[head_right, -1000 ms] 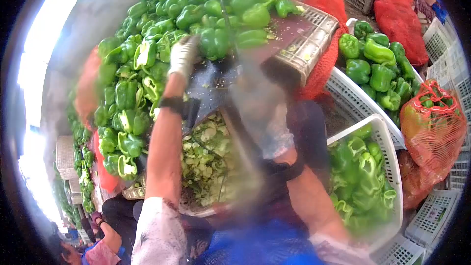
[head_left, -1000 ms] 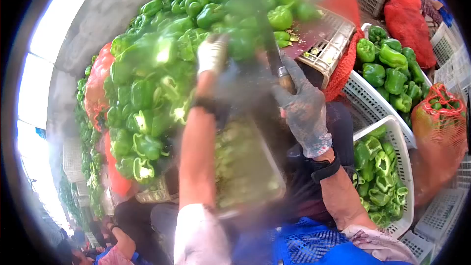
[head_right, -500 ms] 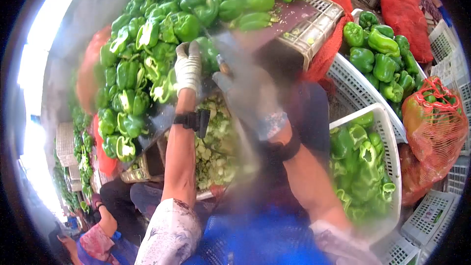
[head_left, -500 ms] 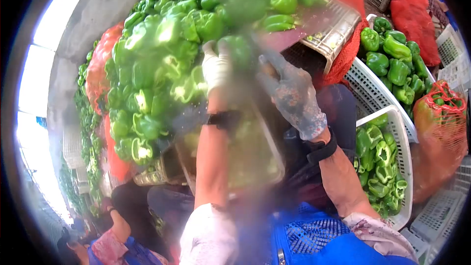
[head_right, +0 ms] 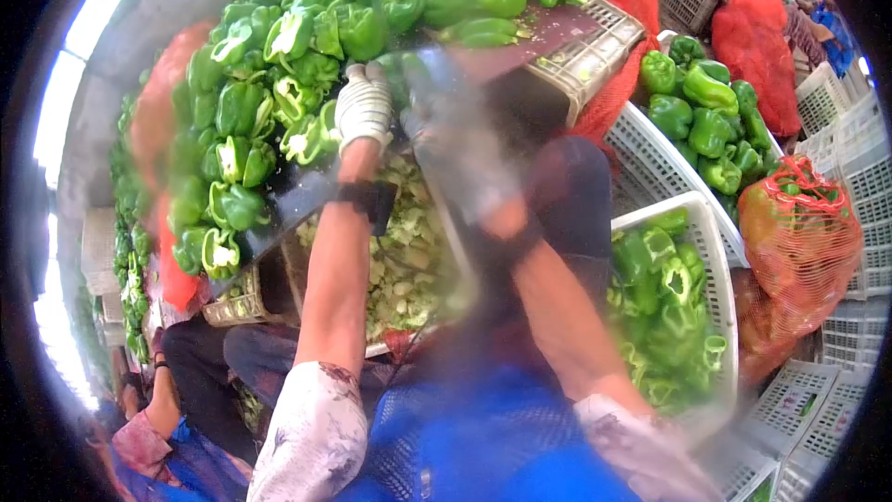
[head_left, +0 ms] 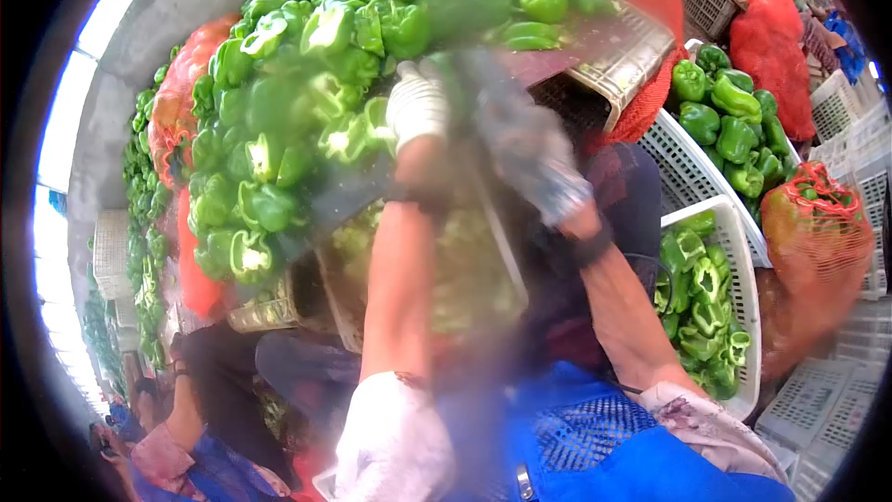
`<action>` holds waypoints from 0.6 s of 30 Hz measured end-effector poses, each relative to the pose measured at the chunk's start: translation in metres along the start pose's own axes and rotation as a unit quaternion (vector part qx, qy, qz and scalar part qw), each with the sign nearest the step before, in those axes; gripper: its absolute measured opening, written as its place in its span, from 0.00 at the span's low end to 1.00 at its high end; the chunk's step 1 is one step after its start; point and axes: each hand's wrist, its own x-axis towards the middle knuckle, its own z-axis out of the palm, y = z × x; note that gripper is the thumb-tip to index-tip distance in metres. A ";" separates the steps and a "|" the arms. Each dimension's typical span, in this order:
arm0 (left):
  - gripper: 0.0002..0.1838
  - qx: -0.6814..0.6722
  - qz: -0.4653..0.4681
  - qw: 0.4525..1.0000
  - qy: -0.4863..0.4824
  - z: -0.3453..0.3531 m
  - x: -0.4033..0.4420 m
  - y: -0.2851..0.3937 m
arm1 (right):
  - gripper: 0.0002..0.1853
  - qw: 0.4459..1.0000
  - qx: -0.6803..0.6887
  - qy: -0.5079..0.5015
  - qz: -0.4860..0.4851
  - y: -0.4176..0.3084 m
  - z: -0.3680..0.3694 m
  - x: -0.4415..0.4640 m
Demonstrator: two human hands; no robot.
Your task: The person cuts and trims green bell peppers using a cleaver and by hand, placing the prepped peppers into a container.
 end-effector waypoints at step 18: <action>0.44 -0.184 -0.049 0.982 -0.004 0.022 -0.001 -0.034 | 0.26 0.977 -0.173 -0.106 0.058 0.047 0.012 -0.012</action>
